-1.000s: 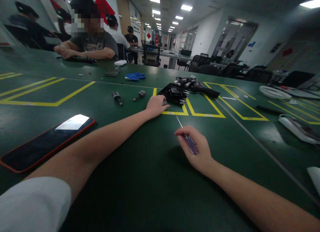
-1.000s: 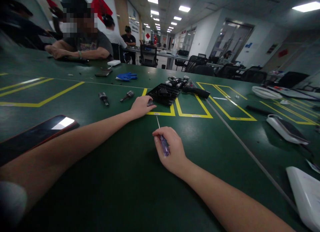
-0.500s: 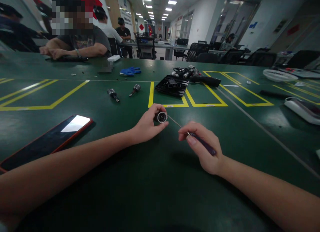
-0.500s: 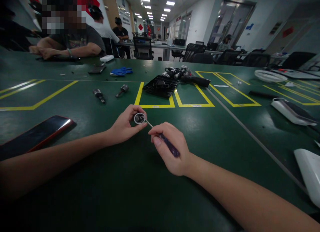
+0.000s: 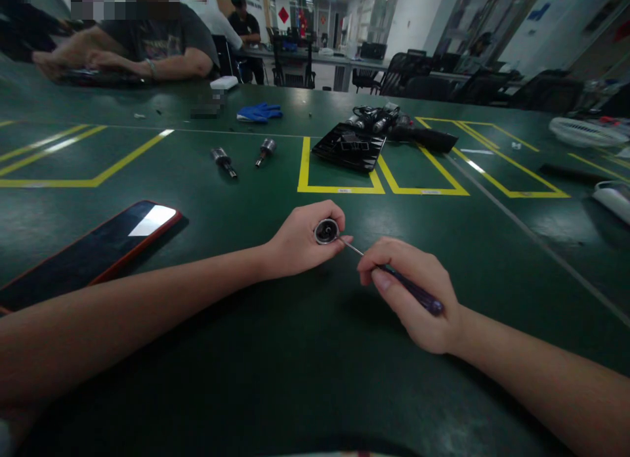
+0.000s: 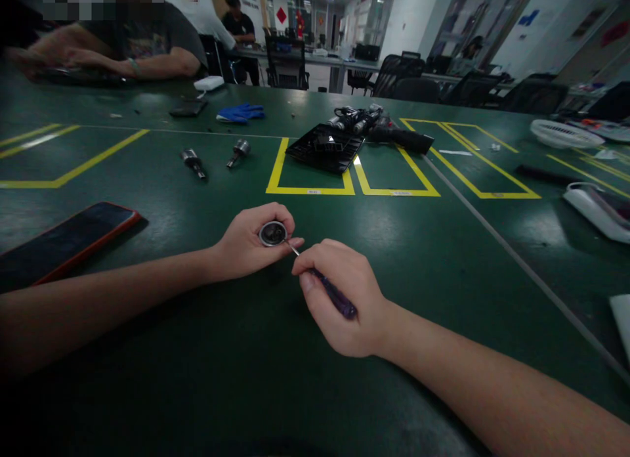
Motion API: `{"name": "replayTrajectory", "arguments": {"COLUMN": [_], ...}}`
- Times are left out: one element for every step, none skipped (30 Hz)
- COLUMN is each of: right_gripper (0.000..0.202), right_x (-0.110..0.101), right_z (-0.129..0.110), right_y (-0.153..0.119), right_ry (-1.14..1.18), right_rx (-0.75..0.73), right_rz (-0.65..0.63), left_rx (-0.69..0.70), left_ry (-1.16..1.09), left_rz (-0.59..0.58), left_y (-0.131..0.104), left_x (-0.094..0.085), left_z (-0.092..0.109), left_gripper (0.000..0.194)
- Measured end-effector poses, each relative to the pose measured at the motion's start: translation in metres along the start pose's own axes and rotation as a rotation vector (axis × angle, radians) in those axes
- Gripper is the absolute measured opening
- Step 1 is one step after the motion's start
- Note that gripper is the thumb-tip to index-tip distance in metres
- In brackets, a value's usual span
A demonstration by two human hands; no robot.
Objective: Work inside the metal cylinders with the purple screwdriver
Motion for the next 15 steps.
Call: {"name": "replayTrajectory", "arguments": {"right_gripper": [0.014,0.014,0.014,0.013,0.013,0.013,0.014,0.014,0.014,0.015,0.015,0.016,0.016,0.017,0.017], "right_x": [0.0008,0.0014,0.0020,0.0025,0.0028,0.0028,0.0025,0.0018,0.0011,0.0004,0.0000,0.0000,0.0000,0.0001,0.0002], "right_z": [0.0000,-0.0002,-0.0006,-0.0013,-0.0021,-0.0030,-0.0040,-0.0049,-0.0058,-0.0066,-0.0070,-0.0071,-0.0069,-0.0065,-0.0061], "right_y": [0.0003,0.0007,0.0010,0.0013,0.0015,0.0016,0.0017,0.0017,0.0016,0.0016,0.0015,0.0013,0.0011,0.0009,0.0007], "right_ry": [-0.020,-0.038,-0.056,-0.073,-0.087,-0.098,-0.106,-0.108,-0.107,-0.107,-0.107,-0.110,-0.111,-0.109,-0.105], "right_rx": [0.011,0.018,0.022,0.023,0.025,0.028,0.033,0.038,0.042,0.045,0.048,0.049,0.050,0.050,0.050], "right_rz": [-0.008,-0.014,-0.025,-0.038,-0.049,-0.054,-0.056,-0.049,-0.041,-0.031,-0.027,-0.028,-0.027,-0.023,-0.019], "left_rx": [0.010,0.019,0.025,0.031,0.037,0.045,0.050,0.054,0.056,0.058,0.058,0.060,0.064,0.068,0.069], "left_ry": [0.003,0.006,0.013,0.023,0.035,0.045,0.052,0.056,0.055,0.053,0.049,0.046,0.042,0.038,0.036], "left_rz": [-0.005,-0.011,-0.019,-0.027,-0.033,-0.036,-0.039,-0.041,-0.044,-0.046,-0.051,-0.057,-0.060,-0.063,-0.066], "left_y": [-0.0001,-0.0002,-0.0002,-0.0002,-0.0002,-0.0002,-0.0003,-0.0003,-0.0004,-0.0006,-0.0008,-0.0009,-0.0011,-0.0012,-0.0013], "left_x": [0.0003,0.0006,0.0012,0.0017,0.0022,0.0025,0.0028,0.0030,0.0031,0.0031,0.0033,0.0035,0.0036,0.0038,0.0041], "left_z": [0.0008,0.0015,0.0020,0.0025,0.0028,0.0031,0.0032,0.0033,0.0033,0.0034,0.0035,0.0037,0.0039,0.0041,0.0043], "left_gripper": [0.014,0.014,0.013,0.013,0.013,0.013,0.013,0.013,0.012,0.012,0.011,0.011,0.011,0.012,0.012]}}
Point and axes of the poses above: each hand's wrist, its own y-axis towards the middle knuckle, its own x-axis out of the palm, z = x × y, the point moved 3 cm from there along y, towards the middle knuckle, and after that the axes turned 1 degree about -y, right-handed, at the moved point
